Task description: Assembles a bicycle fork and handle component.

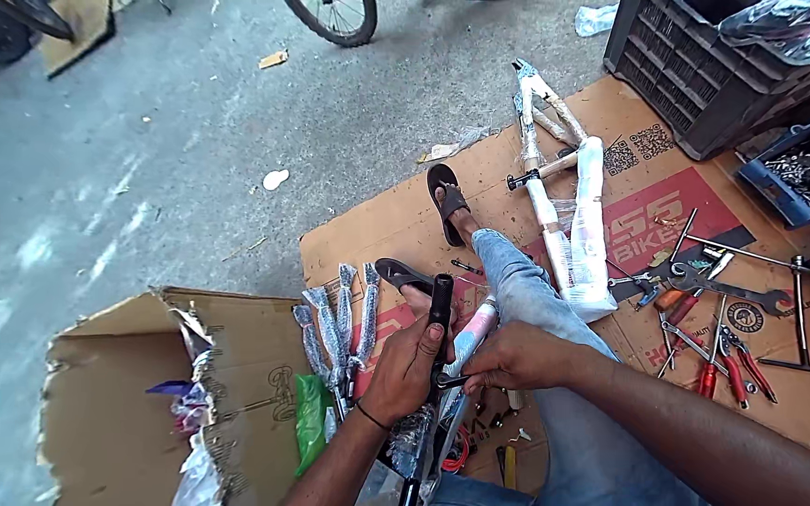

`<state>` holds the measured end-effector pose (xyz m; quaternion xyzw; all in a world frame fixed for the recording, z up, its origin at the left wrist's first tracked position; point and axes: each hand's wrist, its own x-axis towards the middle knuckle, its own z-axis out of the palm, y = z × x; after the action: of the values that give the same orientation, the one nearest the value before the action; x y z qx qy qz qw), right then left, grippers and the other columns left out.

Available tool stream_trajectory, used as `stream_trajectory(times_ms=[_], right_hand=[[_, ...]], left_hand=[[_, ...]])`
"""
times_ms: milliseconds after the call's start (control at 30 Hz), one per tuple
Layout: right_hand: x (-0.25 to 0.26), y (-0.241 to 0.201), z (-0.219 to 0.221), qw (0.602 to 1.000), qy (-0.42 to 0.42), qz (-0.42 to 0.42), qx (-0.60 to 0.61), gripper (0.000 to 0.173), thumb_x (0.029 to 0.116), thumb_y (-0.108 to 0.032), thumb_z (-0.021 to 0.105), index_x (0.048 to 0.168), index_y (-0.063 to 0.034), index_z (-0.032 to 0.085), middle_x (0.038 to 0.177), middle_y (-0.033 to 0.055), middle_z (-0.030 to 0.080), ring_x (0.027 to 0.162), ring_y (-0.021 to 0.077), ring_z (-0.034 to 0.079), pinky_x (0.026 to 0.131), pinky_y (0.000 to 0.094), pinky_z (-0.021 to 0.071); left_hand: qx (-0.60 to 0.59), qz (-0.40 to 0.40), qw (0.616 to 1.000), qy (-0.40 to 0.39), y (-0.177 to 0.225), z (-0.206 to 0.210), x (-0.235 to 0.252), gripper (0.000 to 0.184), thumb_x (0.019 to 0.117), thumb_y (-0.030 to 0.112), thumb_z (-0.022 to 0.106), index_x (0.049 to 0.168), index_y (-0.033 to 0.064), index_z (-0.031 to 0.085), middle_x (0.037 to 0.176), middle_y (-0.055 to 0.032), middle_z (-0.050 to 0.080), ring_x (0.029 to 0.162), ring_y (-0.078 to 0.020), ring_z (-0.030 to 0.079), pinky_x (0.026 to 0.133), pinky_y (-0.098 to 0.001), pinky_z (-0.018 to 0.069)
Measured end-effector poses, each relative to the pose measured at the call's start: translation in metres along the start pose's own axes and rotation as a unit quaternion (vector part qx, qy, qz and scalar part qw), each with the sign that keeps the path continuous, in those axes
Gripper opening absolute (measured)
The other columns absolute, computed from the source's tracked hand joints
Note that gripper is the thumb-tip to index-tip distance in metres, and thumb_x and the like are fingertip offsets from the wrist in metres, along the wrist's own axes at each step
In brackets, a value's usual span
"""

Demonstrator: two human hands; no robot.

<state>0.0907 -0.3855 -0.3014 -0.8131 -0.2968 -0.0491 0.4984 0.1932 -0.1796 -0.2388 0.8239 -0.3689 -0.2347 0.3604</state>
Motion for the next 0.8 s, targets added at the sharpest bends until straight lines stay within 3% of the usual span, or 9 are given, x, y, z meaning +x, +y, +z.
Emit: stream_trajectory(times_ms=[167, 267, 400, 500, 600, 667, 733, 800], right_hand=[[-0.012, -0.028, 0.001, 0.994, -0.062, 0.085, -0.024, 0.049, 0.1102, -0.045, 0.039, 0.084, -0.0109, 0.063, 0.072, 0.0034, 0.058, 0.069, 0.0187, 0.061, 0.059, 0.0409, 0.0484], [-0.018, -0.065, 0.015, 0.986, -0.033, 0.162, -0.022, 0.053, 0.1109, -0.044, 0.035, 0.078, -0.0094, 0.058, 0.070, 0.0072, 0.058, 0.068, 0.0248, 0.062, 0.058, 0.0465, 0.0473], [-0.018, -0.083, 0.027, 0.972, 0.011, 0.231, -0.048, 0.054, 0.1104, -0.046, 0.033, 0.079, -0.0106, 0.059, 0.069, 0.0068, 0.058, 0.065, 0.0249, 0.062, 0.055, 0.0465, 0.0463], [-0.022, -0.082, 0.027, 0.968, 0.024, 0.246, -0.043, 0.055, 0.1103, -0.048, 0.033, 0.081, -0.0105, 0.060, 0.069, 0.0069, 0.058, 0.065, 0.0249, 0.062, 0.055, 0.0468, 0.0468], [-0.017, -0.081, 0.023, 0.968, 0.004, 0.248, -0.044, 0.055, 0.1102, -0.049, 0.033, 0.083, -0.0101, 0.060, 0.071, 0.0077, 0.060, 0.069, 0.0262, 0.064, 0.057, 0.0481, 0.0483], [-0.012, -0.082, 0.016, 0.965, -0.019, 0.255, -0.058, 0.055, 0.1101, -0.049, 0.032, 0.085, -0.0102, 0.061, 0.073, 0.0084, 0.061, 0.072, 0.0273, 0.065, 0.059, 0.0494, 0.0491], [-0.010, -0.084, 0.011, 0.963, -0.038, 0.260, -0.066, 0.055, 0.1101, -0.048, 0.030, 0.085, -0.0105, 0.061, 0.073, 0.0084, 0.061, 0.072, 0.0278, 0.065, 0.058, 0.0496, 0.0489], [-0.011, -0.086, 0.010, 0.962, -0.040, 0.261, -0.070, 0.054, 0.1104, -0.047, 0.029, 0.087, -0.0099, 0.060, 0.072, 0.0089, 0.060, 0.068, 0.0291, 0.065, 0.055, 0.0496, 0.0483]], left_hand=[[0.018, -0.003, 1.000, -0.014, 0.009, 0.007, -0.001, 0.061, 0.1048, 0.066, 0.021, 0.093, 0.0244, 0.064, 0.073, 0.0101, 0.067, 0.065, -0.0081, 0.065, 0.059, -0.0313, 0.0565], [-0.004, -0.013, 0.999, -0.035, 0.014, 0.009, 0.001, 0.056, 0.1049, 0.065, 0.027, 0.095, 0.0244, 0.064, 0.077, 0.0088, 0.068, 0.067, -0.0101, 0.066, 0.060, -0.0319, 0.0566], [-0.050, -0.023, 0.998, -0.031, 0.033, 0.001, 0.017, 0.045, 0.1055, 0.057, 0.041, 0.104, 0.0202, 0.067, 0.081, 0.0042, 0.071, 0.067, -0.0125, 0.066, 0.059, -0.0294, 0.0560], [-0.080, -0.041, 0.996, 0.008, 0.064, 0.002, 0.040, 0.035, 0.1078, 0.043, 0.045, 0.109, 0.0139, 0.064, 0.080, 0.0001, 0.072, 0.067, -0.0153, 0.070, 0.060, -0.0312, 0.0598], [-0.143, -0.034, 0.984, 0.101, 0.097, -0.004, 0.072, 0.034, 0.1087, 0.038, 0.047, 0.113, 0.0076, 0.061, 0.077, -0.0044, 0.066, 0.062, -0.0172, 0.067, 0.058, -0.0338, 0.0615], [-0.122, 0.006, 0.977, 0.173, 0.116, -0.023, 0.089, 0.033, 0.1080, 0.041, 0.048, 0.113, 0.0103, 0.059, 0.076, -0.0005, 0.059, 0.055, -0.0125, 0.058, 0.050, -0.0294, 0.0555], [-0.020, 0.024, 0.977, 0.212, 0.128, -0.053, 0.086, 0.027, 0.1050, 0.040, 0.056, 0.108, 0.0133, 0.059, 0.073, 0.0018, 0.057, 0.052, -0.0108, 0.053, 0.046, -0.0284, 0.0492], [0.072, -0.038, 0.976, 0.202, 0.128, -0.078, 0.068, 0.019, 0.0926, 0.032, 0.072, 0.092, 0.0163, 0.061, 0.063, 0.0014, 0.057, 0.045, -0.0131, 0.052, 0.040, -0.0320, 0.0454]])
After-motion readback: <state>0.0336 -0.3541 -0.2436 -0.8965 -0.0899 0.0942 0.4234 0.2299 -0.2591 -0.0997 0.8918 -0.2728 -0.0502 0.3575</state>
